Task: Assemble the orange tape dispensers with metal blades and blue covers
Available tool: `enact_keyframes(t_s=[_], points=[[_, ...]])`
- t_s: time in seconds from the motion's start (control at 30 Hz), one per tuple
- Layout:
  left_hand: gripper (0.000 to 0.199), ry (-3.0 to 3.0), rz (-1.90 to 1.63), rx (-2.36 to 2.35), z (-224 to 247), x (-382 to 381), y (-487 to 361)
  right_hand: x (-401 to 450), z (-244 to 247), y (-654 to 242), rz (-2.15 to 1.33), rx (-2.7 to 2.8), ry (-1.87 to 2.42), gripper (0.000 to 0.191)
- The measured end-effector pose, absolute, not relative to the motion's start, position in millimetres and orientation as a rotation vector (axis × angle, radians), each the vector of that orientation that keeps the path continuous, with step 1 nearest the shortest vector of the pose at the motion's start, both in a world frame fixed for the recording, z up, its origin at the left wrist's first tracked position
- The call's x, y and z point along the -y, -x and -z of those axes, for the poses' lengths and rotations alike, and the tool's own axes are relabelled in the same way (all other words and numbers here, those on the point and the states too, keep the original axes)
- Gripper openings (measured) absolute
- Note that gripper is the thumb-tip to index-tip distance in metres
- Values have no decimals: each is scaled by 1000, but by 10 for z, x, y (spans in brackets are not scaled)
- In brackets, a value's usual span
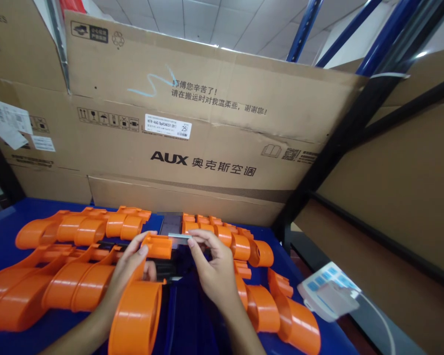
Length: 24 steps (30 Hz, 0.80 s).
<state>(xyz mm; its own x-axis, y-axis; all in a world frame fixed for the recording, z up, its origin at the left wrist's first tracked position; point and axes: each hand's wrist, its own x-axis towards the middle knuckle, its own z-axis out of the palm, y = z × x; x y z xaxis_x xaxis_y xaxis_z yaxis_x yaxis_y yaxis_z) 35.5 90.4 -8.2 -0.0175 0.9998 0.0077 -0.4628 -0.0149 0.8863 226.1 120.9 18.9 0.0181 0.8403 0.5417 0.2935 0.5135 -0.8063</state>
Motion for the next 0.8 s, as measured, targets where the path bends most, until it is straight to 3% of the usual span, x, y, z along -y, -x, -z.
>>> enact_keyframes(t_s=[0.8], points=[[67,-828,-1432,-918,119,-962,-305,-1142,-253,-2219,-545,1554,1025,16]])
